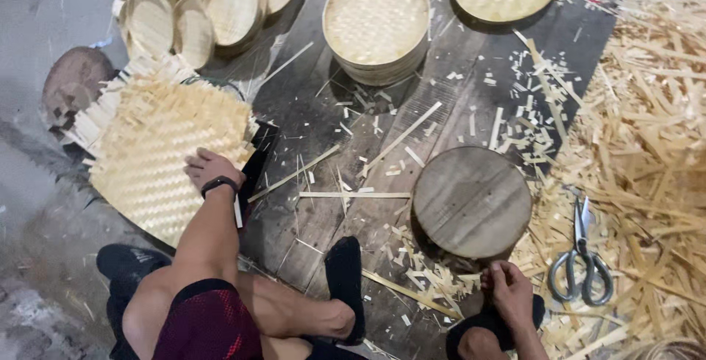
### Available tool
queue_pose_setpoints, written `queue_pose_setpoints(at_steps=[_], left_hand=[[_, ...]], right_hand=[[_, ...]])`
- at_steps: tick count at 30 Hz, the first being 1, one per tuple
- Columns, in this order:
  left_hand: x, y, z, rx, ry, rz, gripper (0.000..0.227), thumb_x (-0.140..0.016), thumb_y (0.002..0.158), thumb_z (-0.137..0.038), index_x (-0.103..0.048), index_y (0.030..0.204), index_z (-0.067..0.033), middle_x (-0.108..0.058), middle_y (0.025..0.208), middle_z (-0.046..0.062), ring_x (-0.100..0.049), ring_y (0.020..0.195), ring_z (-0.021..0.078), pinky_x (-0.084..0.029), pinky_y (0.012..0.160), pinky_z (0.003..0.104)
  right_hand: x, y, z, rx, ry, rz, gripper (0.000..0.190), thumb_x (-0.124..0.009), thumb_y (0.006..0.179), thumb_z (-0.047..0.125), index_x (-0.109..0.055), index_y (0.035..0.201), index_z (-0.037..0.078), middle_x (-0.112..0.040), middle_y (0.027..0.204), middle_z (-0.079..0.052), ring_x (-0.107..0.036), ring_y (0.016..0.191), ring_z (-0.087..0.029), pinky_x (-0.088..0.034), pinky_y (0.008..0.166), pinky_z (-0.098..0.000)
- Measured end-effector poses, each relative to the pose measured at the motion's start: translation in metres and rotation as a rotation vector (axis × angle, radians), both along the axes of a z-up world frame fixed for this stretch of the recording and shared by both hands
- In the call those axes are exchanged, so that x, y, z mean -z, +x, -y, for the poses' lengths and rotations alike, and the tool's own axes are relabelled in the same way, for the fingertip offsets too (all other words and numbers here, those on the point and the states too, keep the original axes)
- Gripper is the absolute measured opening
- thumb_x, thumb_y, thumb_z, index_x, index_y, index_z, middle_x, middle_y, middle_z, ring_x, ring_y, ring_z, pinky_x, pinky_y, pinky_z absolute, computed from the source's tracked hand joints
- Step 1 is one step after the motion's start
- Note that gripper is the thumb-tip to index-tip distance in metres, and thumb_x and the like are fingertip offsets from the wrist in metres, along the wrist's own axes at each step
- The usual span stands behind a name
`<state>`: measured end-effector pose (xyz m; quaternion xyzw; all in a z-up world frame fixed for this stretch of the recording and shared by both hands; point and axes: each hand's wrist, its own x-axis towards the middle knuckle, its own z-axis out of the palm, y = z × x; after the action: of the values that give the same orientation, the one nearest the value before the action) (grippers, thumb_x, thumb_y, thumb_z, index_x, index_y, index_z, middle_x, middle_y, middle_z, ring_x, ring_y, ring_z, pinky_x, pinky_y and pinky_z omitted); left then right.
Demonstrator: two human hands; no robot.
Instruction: The person assembles bamboo steamers by placing woven bases into circular wooden frames and securing them by hand and with shears.
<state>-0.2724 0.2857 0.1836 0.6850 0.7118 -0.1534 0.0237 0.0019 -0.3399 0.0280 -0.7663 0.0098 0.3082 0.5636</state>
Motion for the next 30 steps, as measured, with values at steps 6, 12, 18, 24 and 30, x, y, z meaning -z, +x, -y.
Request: queue_pose_setpoints(at_steps=[6,12,18,24,30], left_hand=[[0.010,-0.010,-0.023,0.389,0.176,0.297,0.043,-0.068,0.086,-0.025,-0.061,0.119,0.0005,-0.070,0.120,0.024,-0.068,0.115,0.0397,-0.056,0.099,0.049],[0.000,0.086,0.031,0.557,-0.014,0.308,0.023,-0.058,0.092,-0.013,-0.060,0.112,-0.0029,-0.068,0.091,0.018,-0.073,0.073,0.0326,-0.061,0.065,0.046],[-0.020,0.108,0.058,0.622,-0.336,0.255,0.028,-0.060,0.099,-0.033,-0.067,0.109,-0.0080,-0.071,0.098,0.018,-0.068,0.090,0.0331,-0.057,0.085,0.048],[-0.101,0.131,0.069,0.824,0.463,0.494,0.067,-0.057,0.082,0.001,-0.050,0.148,-0.0057,-0.050,0.147,0.027,-0.047,0.135,0.0466,-0.039,0.105,0.063],[-0.108,0.187,0.242,1.263,0.214,1.002,0.053,-0.058,0.096,-0.002,-0.052,0.148,-0.0067,-0.033,0.164,0.026,-0.023,0.155,0.0403,-0.012,0.124,0.067]], right_hand=[[0.007,0.006,-0.002,-0.062,-0.067,0.031,0.028,-0.063,0.102,0.019,-0.069,0.102,-0.008,-0.072,0.081,-0.012,-0.065,0.069,-0.017,-0.053,0.064,-0.0293],[0.002,0.008,-0.007,-0.089,-0.203,0.113,0.030,-0.065,0.100,0.021,-0.068,0.101,-0.008,-0.072,0.079,-0.014,-0.063,0.069,-0.016,-0.050,0.062,-0.0304],[-0.008,0.005,-0.009,-0.053,-0.127,0.012,0.027,-0.064,0.101,0.020,-0.069,0.102,-0.006,-0.073,0.080,-0.010,-0.063,0.069,-0.015,-0.051,0.062,-0.0301],[-0.014,0.002,-0.011,-0.085,-0.047,0.065,0.026,-0.063,0.101,0.020,-0.070,0.102,-0.005,-0.073,0.079,-0.009,-0.065,0.069,-0.014,-0.054,0.064,-0.0279],[-0.084,0.015,-0.016,0.044,-0.083,0.250,0.043,-0.051,0.109,0.035,-0.073,0.108,-0.002,-0.071,0.084,-0.010,-0.061,0.069,-0.019,-0.048,0.061,-0.0317]])
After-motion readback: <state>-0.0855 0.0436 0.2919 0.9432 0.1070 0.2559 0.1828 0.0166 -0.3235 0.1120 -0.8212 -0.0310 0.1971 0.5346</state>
